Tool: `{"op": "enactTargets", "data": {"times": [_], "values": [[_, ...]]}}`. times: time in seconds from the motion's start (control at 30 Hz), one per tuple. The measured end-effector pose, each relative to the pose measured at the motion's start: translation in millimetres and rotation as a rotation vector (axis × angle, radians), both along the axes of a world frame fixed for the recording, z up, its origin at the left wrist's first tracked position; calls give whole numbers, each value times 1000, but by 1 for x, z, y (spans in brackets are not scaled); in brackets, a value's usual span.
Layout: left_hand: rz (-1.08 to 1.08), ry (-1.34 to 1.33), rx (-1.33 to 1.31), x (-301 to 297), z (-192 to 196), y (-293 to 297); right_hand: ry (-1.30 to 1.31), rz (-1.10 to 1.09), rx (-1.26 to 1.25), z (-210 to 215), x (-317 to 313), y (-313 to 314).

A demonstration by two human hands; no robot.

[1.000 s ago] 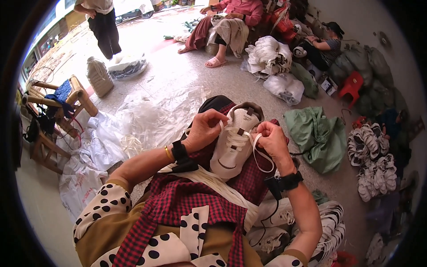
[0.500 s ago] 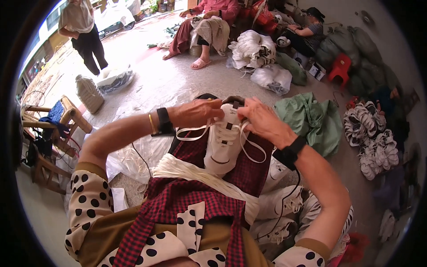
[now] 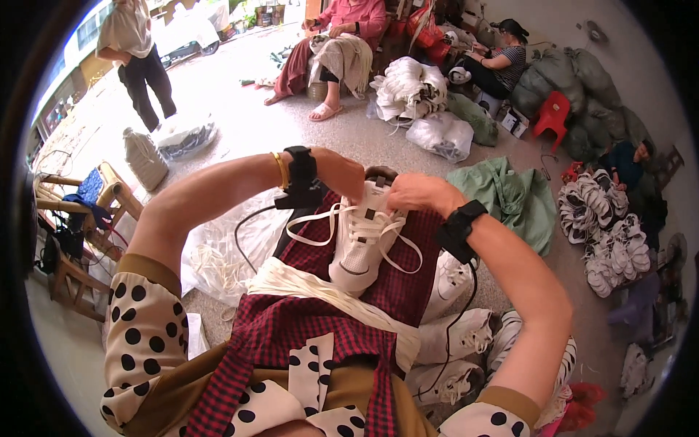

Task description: The recorder is lacing a white sneaker and then organizing a large stack of shoe components on the floor.

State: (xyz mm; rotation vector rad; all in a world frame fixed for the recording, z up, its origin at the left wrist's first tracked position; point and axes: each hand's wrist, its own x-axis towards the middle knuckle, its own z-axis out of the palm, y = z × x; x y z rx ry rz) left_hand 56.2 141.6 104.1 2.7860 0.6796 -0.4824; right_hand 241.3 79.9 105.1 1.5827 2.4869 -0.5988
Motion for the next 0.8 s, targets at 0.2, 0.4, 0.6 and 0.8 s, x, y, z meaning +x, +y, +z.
{"op": "enactTargets", "data": {"times": [0.2, 0.4, 0.6, 0.8], "values": [[101, 43, 83, 11, -6, -15, -107, 104, 164, -6, -11, -5], [148, -117, 39, 4, -19, -16, 454, -271, 283, -33, -9, -9], [171, -944, -513, -9, -3, -37, 1173, -462, 50, -53, 6, -4], [279, -1005, -634, -22, 10, -49, 1287, -392, 92, -52, 10, -37]]}}
